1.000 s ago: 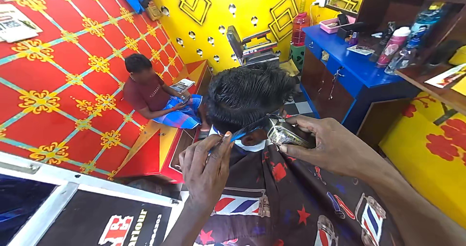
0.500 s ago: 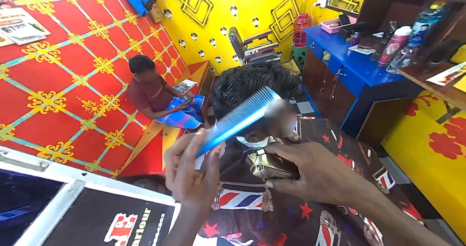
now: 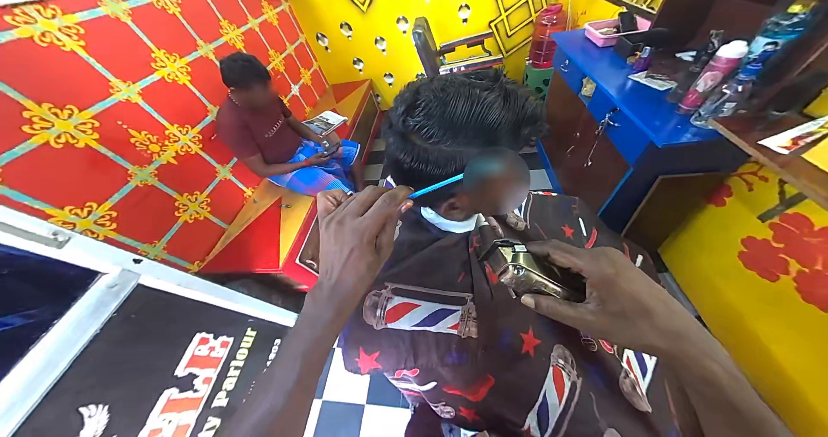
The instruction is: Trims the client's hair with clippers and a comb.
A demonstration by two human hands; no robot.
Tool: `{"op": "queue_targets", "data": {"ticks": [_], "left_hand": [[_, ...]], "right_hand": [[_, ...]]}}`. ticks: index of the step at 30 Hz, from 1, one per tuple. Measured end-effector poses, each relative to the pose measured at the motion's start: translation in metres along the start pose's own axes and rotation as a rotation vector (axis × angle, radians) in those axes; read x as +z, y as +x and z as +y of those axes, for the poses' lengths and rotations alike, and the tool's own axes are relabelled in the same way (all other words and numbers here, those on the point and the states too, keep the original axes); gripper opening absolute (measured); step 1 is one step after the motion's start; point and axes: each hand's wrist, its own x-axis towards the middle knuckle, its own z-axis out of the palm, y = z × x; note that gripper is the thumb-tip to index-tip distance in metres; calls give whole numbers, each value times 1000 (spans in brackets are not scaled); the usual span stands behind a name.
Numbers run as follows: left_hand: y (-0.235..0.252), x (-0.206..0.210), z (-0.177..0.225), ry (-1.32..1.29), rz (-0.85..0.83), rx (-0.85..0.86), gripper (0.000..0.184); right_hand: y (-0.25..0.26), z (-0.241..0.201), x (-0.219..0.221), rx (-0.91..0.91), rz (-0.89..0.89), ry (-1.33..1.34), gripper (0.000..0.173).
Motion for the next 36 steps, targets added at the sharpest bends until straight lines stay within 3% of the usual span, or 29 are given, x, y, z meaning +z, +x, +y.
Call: {"op": "queue_targets", "data": {"ticks": [6,15,22,36], "left_hand": [[-31,15,0,-129,4,-42,26],[-35,31,9,-436,-6,-356,32],[-32,40,7,-288,204,-219,29],[-23,42,9,-110,372,-127,26]], "right_hand": [[-5,4,-19,0,56,-2,52],[11,-13,-42,86,187,-95,56],[40,-20,-34,152,170,-134,57],[60,-22,-28,246,80,4,52]]}}
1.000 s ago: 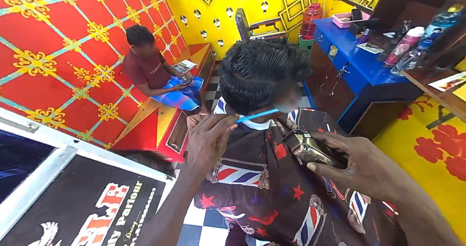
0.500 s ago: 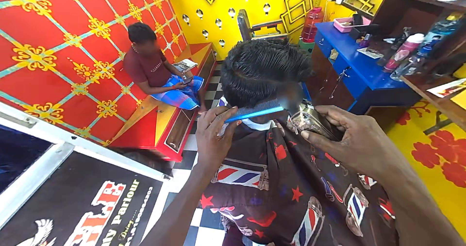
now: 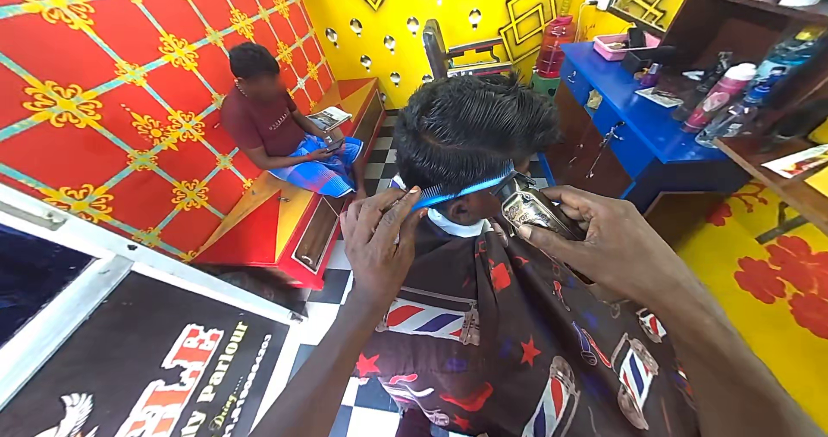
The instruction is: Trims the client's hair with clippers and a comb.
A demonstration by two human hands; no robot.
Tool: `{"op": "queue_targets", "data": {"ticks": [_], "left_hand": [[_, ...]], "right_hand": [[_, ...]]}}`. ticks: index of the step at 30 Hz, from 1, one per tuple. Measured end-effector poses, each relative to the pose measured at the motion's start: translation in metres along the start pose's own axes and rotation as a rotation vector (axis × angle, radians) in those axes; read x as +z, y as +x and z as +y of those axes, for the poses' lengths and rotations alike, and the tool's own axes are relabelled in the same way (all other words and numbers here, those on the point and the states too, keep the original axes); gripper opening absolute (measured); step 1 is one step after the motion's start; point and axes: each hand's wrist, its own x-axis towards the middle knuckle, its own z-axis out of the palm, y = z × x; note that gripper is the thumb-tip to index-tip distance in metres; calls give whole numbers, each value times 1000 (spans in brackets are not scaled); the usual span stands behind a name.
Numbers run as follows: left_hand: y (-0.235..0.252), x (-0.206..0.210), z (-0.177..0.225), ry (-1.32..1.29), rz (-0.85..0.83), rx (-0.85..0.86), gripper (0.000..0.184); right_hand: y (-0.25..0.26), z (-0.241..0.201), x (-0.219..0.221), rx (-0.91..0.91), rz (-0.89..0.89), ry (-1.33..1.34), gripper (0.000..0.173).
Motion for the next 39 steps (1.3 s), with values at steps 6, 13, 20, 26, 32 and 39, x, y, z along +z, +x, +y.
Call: {"op": "queue_targets", "data": {"ticks": [6,13,20,26,32,39], "left_hand": [[0,0,3,48,51,60,22],[2,-1,3,83,86,113,21],[3,-2,5,94,79,125,21],[2,-2,6,92,87,136,21],[9,-19,7,-97,149,7,30],[23,-34,5,-45,-43,64,24]], "right_hand": [[5,-2,1,3,-11,17,54],[9,-8,4,-59,-23,5,57],[11,-14,10,-146,-5,-36,59],[11,-20,17,-197,15,-93,56],[3,-25,33,-551,62,-171,54],[-26,0,47,-479,-21,-138,56]]}}
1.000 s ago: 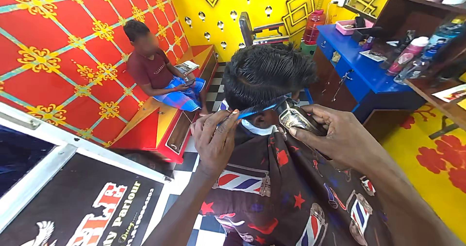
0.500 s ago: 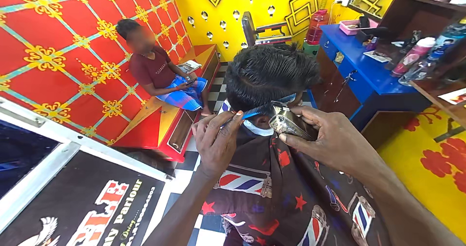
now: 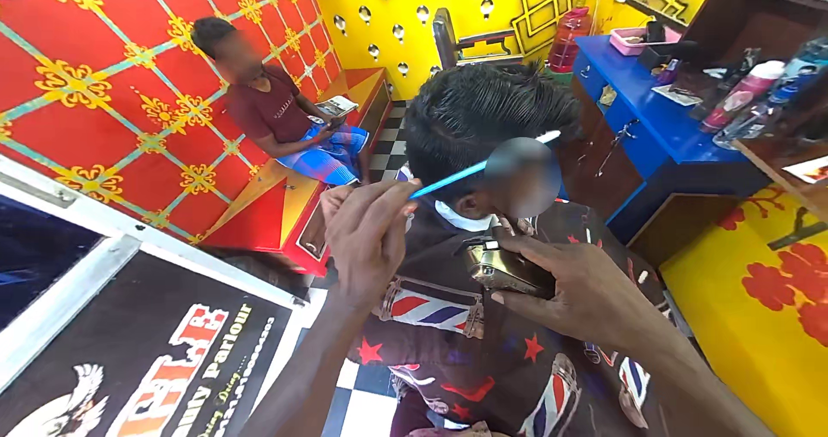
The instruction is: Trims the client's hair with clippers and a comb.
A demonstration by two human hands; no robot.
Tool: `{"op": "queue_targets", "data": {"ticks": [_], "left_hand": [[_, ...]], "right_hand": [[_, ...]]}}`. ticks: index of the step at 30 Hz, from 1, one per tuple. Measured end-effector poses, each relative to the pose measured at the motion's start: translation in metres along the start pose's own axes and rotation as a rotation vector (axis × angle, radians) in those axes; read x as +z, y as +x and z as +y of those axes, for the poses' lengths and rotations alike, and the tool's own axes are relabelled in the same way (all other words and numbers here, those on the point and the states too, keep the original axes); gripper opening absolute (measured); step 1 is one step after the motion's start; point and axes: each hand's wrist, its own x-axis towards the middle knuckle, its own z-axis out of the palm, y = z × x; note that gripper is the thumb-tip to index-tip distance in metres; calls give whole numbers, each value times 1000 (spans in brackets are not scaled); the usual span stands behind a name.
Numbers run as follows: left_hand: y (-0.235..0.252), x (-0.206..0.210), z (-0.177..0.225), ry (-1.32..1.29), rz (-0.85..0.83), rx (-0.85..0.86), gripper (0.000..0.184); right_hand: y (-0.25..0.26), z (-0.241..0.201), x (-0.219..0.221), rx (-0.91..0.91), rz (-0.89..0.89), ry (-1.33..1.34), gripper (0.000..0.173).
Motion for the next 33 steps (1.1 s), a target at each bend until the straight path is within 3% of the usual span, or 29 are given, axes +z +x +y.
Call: {"op": "queue_targets", "data": {"ticks": [5,11,18,25,33], "left_hand": [[-12,16,-17,57,-175,-17,21],[-36,24,-30,-85,-254,-121,25],[-42,23,-15,-608,-344,-581,29],[-45,41,-18,-543,-121,-560,32],[-45,58,-18,-350,85,-405,30]], "right_hand": [[-15,11,-5,76,9,-1,56],[-21,16,-23,136,5,-19,58],[-10,1,-49,219,98,19,58],[10,-10,-52,305,173,-34,56],[24,-13,-40,420,105,-101,61]]}}
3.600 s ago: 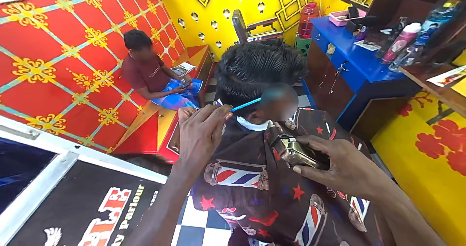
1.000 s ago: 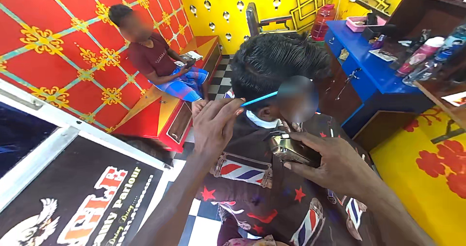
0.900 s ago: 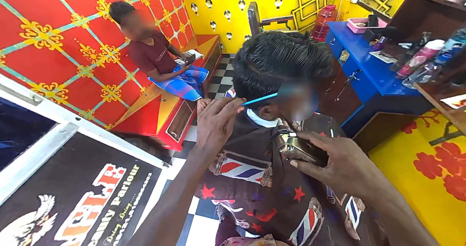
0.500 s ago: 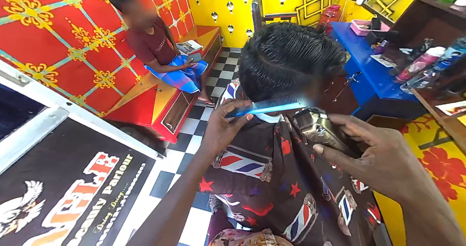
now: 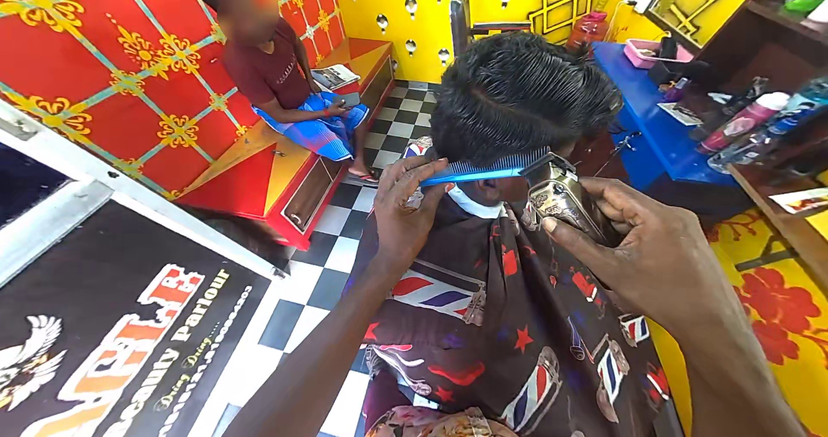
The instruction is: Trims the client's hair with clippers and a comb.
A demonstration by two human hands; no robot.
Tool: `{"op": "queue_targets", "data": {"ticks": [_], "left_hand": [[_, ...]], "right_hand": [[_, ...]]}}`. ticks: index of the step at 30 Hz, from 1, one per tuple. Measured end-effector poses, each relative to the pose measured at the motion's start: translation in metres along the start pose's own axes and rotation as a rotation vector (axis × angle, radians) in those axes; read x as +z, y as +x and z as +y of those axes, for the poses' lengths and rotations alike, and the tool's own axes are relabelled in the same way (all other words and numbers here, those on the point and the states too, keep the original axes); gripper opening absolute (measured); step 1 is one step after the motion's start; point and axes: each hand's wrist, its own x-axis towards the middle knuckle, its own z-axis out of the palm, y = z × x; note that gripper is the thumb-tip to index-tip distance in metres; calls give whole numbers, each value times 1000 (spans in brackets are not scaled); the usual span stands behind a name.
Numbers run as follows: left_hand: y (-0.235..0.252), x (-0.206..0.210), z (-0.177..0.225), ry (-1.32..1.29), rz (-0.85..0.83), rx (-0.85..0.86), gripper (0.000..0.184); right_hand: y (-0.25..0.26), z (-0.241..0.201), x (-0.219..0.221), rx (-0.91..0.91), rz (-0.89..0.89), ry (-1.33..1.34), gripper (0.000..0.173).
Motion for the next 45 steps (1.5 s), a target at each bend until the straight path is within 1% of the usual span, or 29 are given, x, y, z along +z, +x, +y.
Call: {"op": "queue_targets", "data": {"ticks": [8,13,20,23,25,27,29,30,31,32,34,36,38,42,45], "left_hand": [[2,5,2,94,106,135,25],[-1,3,8,155,85,137,23],[-1,3,7,160,86,149,23],[-1,5,1,149,107,185,22],[-2,2,3,156,77,184,23],[-5,-1,9,114,75,165,26],[-6,-9,21,44,109,75,34],[-4,-14,26,5,138,27,36],[0,-19,30,-20,159,3,37],[5,-24,33,-27,172,17,37],[17,-32,34,7,142,154,33],[26,-36,36,107,46,294,32],[32,-36,36,204,-58,362,29],[34,-31,28,359,-240,351,24],[27,-32,19,381,-302,319,23]], "right_hand": [[6,-4,7,37,-41,57,51],[10,-7,13,9,-44,49,58],[13,-11,20,-80,-35,-4,56],[13,-12,26,-137,-14,-31,58],[14,-14,30,-208,19,-57,57],[13,-12,35,-397,77,-102,55],[12,-8,38,-608,99,-123,52],[9,-5,40,-668,100,-106,51],[5,-2,43,-690,100,-73,51],[1,2,45,-682,94,-44,50],[-8,11,47,-624,82,-13,50],[-15,21,48,-557,83,-2,51],[-21,31,49,-494,105,0,53],[-32,46,45,-406,127,-20,59],[-36,53,40,-375,138,-28,60]]}}
